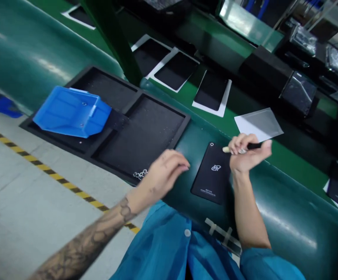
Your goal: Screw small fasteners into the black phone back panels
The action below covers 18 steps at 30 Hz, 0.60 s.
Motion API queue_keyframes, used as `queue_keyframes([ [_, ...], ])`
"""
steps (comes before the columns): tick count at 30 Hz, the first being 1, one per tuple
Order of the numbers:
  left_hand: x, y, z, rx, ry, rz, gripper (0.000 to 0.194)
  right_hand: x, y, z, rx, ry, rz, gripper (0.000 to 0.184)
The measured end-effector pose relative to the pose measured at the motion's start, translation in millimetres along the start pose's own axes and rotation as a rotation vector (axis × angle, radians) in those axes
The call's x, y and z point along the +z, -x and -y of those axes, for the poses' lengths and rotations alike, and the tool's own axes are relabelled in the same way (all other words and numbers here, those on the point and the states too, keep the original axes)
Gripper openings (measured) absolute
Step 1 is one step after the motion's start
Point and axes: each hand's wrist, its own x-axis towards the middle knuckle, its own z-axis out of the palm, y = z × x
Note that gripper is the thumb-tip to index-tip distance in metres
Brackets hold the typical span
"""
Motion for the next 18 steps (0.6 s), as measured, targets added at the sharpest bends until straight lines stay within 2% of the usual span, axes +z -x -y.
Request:
queue_keyframes([
  [2, 40.6, 22.3, -15.0, -0.076, 0.158, 0.008, 0.02, -29.9, 22.4, 22.3, 0.131, 0.132, -0.127, 0.061],
  [4, 79.1, 42.0, -23.7, -0.192, 0.268, -0.075, 0.019, -59.7, 57.5, 38.8, 0.353, 0.357, -0.188, 0.049],
  [6, 108.2, 55.8, -29.4, -0.27, 0.345, -0.138, 0.019, -80.5, 99.6, 47.7, 0.556, 0.558, -0.197, 0.055],
  [8, 124.3, 62.6, -33.1, -0.273, 0.398, -0.12, 0.018, -88.7, 138.6, 49.0, 0.723, 0.587, -0.175, 0.067],
  [11, 127.3, 59.0, -30.3, -0.244, 0.442, -0.039, 0.019, -86.1, 169.4, 40.2, 0.877, 0.413, -0.178, 0.068],
  [14, 116.5, 42.9, -14.1, -0.268, 0.466, -0.116, 0.023, -86.7, 153.0, 34.4, 0.82, 0.308, -0.258, 0.072],
  [16, 108.5, 31.6, -1.0, -0.317, 0.434, -0.217, 0.024, -95.2, 120.2, 42.4, 0.714, 0.316, -0.298, 0.076],
  [18, 103.5, 26.0, 8.8, -0.356, 0.388, -0.253, 0.025, -110.0, 78.4, 59.5, 0.603, 0.329, -0.305, 0.078],
])
